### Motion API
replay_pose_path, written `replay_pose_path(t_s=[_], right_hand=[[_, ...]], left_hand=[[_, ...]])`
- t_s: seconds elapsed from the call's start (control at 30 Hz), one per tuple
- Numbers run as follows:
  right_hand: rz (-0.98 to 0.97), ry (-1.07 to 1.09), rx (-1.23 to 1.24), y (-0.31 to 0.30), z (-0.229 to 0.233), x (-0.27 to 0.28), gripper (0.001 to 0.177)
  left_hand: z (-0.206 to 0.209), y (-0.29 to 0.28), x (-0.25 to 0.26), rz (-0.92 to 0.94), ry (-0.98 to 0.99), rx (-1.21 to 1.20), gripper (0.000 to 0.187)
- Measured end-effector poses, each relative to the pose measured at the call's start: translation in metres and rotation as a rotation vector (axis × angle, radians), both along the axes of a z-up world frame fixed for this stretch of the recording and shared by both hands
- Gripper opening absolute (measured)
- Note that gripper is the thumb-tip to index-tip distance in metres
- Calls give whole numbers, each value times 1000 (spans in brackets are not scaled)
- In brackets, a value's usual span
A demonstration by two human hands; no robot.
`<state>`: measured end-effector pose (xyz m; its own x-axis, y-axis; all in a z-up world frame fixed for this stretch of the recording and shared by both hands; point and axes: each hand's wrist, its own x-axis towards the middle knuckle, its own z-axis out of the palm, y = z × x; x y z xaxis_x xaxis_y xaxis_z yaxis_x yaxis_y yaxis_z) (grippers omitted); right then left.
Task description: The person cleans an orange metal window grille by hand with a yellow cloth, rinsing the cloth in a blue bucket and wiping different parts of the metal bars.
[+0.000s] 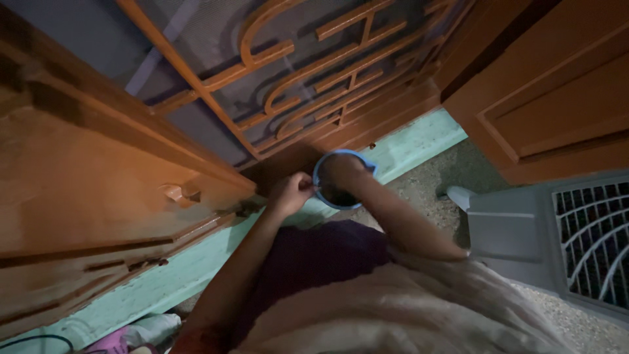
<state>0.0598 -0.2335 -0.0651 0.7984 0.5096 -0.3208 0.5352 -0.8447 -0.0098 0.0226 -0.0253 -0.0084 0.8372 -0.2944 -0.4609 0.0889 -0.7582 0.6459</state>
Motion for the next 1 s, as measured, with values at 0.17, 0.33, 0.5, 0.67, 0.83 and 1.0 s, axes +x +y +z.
replay_pose_path(t_s=[0.17, 0.33, 0.5, 0.67, 0.83, 1.0], right_hand=[[-58, 69, 30, 1, -32, -12, 23], [-99, 133, -68, -7, 131, -1, 23], [-266, -8, 359, -30, 287, -29, 18], [-132, -370, 832, -63, 358, -67, 9], [-382, -99, 563, -53, 302, -67, 8], [-410, 131, 551, -25, 221, -50, 40]], left_hand=[[-7, 4, -3, -36, -88, -25, 35], [7, -2, 9, -26, -321, -103, 58], [54, -36, 11, -206, -439, -324, 59], [53, -59, 7, -270, -127, -254, 36], [24, -63, 14, -256, -288, -182, 30], [96, -61, 20, -250, -399, 183, 44]])
